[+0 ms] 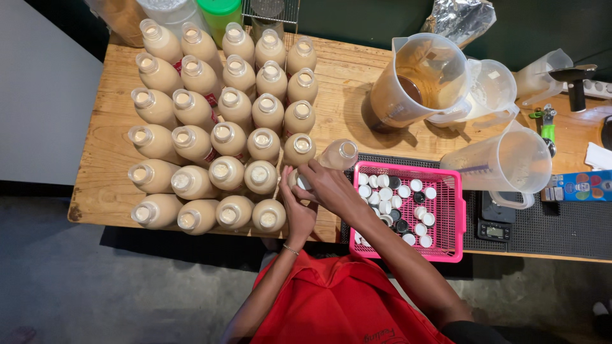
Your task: The person repeatedly picks up white bottle caps from a pink basket and screws them onto the tops of beige plastic bottles arranged on a wooden table. The person handles the bottles and caps by hand, moving from one bottle to the next in a systematic manner.
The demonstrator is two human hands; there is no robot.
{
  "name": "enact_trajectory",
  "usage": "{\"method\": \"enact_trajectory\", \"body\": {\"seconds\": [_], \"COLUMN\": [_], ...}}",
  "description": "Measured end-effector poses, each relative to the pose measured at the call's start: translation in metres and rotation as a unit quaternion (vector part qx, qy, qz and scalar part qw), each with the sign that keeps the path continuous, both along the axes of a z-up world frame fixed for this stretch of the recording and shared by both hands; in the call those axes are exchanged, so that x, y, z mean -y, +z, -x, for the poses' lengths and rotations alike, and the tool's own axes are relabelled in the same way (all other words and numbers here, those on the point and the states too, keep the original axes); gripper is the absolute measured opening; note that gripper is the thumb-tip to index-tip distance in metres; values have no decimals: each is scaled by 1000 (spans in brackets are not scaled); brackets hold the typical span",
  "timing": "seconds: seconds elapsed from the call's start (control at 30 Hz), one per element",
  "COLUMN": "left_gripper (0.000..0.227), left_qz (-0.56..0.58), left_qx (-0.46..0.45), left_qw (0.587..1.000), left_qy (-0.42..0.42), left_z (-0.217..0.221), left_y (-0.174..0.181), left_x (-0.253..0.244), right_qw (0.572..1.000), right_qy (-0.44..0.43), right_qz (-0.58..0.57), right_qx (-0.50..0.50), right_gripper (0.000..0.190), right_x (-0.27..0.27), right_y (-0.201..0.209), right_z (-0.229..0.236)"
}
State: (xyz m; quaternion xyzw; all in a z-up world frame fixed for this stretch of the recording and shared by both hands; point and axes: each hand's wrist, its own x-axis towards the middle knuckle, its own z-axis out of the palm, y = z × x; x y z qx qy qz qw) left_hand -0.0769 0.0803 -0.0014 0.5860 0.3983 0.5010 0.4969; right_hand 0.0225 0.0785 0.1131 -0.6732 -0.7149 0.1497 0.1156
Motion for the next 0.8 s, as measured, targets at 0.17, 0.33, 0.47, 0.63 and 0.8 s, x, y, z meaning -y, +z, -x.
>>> {"method": "enact_trajectory", "body": {"seconds": [0.17,0.33,0.47,0.63,0.8], "left_gripper": [83,75,68,65,53], "left_qz": [13,6,-9,-35,-78], "left_qx": [-32,-57,-72,-75,-34], "left_qw": [999,994,975,964,964], "left_qy": [-18,-92,-208,-254,-250], "left_z": [-3,1,0,-2,-2], "left_y": [-4,8,2,-7,-18], "left_x": [7,4,-4,-10,-14], "right_qw": [999,997,998,997,973], "right_qy": [-35,-54,-55,-53,69], "right_qz": [26,17,-14,-60,-219], "right_qx": [-25,-50,-18,-2,8], "right_gripper": [37,32,30,31,20], "right_x": [14,33,46,47,32], "right_y": [-24,-5,-6,-18,-43], "right_z": [-12,-16,-20,-25,-28]}}
